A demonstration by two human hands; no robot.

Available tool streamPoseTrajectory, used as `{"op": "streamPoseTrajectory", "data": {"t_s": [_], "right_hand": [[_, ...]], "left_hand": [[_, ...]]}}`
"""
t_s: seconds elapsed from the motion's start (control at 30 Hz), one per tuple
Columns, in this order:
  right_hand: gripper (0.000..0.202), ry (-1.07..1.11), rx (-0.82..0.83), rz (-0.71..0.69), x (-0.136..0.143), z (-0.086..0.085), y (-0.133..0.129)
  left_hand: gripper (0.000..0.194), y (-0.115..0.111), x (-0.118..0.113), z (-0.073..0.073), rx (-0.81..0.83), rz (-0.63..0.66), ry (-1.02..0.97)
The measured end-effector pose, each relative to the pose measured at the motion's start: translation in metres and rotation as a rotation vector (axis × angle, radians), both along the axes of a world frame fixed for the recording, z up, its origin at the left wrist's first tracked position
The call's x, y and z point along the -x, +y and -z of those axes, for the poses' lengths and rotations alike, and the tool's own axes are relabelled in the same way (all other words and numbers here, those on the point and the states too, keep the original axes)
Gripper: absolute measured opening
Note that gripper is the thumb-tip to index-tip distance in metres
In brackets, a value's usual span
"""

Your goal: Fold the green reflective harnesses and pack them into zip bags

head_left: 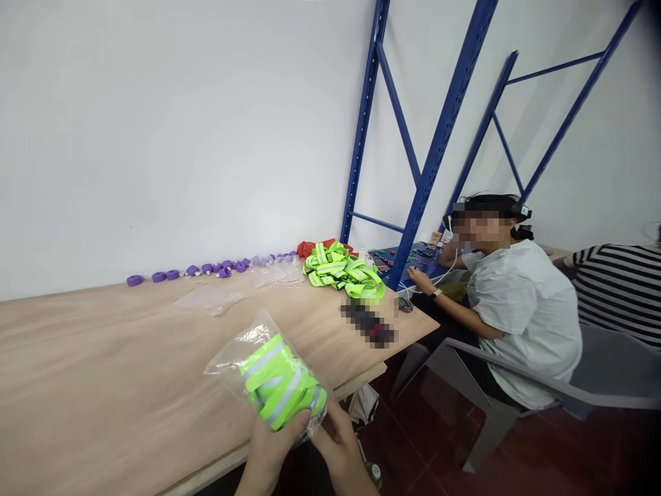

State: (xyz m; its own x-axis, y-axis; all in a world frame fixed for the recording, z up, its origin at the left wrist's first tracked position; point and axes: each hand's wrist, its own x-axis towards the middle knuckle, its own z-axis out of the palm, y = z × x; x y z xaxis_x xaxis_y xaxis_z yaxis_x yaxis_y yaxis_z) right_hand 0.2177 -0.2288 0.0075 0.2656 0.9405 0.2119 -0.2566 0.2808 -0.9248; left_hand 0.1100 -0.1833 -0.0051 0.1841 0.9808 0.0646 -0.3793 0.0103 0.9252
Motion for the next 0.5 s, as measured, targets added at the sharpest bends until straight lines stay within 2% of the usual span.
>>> {"op": "streamPoseTrajectory", "data": {"t_s": [0.1, 0.17, 0.27, 0.4, 0.5], "right_hand": [[0.034, -0.052, 0.038, -0.042, -0.003, 0.005, 0.005], [0.037, 0.013, 0.082, -0.029, -0.001, 0.011, 0.011], [0.050, 0.167, 0.064, 0.003, 0.002, 0.013, 0.016], [0.053, 0.221, 0.033, -0.138, -0.002, 0.009, 0.013], [0.055, 0.176, 0.026, -0.255, -0.010, 0.016, 0.010]], "left_hand": [[0.043, 0.001, -0.002, 0.001, 0.027, 0.016, 0.040], [0.042, -0.004, -0.011, 0.002, 0.041, -0.021, 0.026], [0.049, -0.011, -0.024, 0.002, 0.033, -0.105, -0.008], [0.050, -0.005, -0.023, 0.002, 0.028, -0.117, 0.024], [0.051, 0.007, -0.015, 0.004, 0.044, -0.066, 0.073]]}}
